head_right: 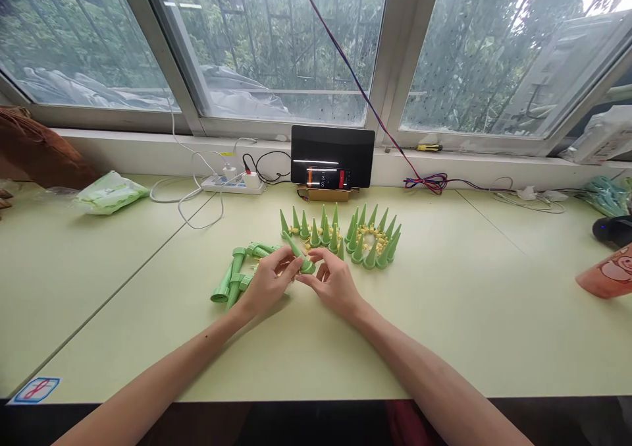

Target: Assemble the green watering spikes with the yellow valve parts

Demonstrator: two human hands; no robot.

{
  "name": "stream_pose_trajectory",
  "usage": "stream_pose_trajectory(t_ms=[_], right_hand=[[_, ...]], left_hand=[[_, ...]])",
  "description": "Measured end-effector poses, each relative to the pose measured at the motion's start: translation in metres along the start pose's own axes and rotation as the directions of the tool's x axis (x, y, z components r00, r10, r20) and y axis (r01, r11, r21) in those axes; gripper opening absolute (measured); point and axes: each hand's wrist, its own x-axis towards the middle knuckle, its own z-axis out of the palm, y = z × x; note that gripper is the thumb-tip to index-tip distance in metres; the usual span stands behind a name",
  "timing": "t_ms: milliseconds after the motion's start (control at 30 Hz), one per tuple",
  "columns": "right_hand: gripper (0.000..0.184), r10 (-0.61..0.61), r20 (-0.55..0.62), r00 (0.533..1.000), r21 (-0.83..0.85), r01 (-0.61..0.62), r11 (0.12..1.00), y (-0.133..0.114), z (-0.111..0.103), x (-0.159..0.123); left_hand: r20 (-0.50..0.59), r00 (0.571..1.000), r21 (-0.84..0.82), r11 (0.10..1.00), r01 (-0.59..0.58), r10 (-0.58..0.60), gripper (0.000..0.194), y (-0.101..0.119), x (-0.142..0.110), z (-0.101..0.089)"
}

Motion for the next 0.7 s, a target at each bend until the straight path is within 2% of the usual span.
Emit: stream_pose_trajectory(t_ms=[200, 333, 533, 700], right_hand=[[0.042, -0.005, 0.01, 1.0, -0.062, 0.006, 0.998, 0.002, 0.0, 0.001], [0.035, -0.017, -0.009, 1.0, -0.147, 0.015, 0.989, 0.007, 0.0, 0.002], [0.021, -0.108, -0.004, 0.994, -0.356, 0.099, 0.929, 0.019, 0.0, 0.004], [0.026, -0.178, 0.062, 0.982, -0.472, 0.186, 0.862, 0.022, 0.001, 0.009]], left_hand=[[0.026, 0.994, -0.154, 0.982, 0.106, -0.103, 0.027, 0.002, 0.0, -0.001], [-0.052, 0.986, -0.211, 0.967, 0.143, -0.157, 0.027, 0.003, 0.003, -0.005], [-0.161, 0.965, -0.29, 0.945, 0.152, -0.205, 0.033, 0.002, 0.008, -0.01], [-0.224, 0.95, -0.29, 0.946, 0.147, -0.216, 0.034, -0.004, 0.007, -0.009]])
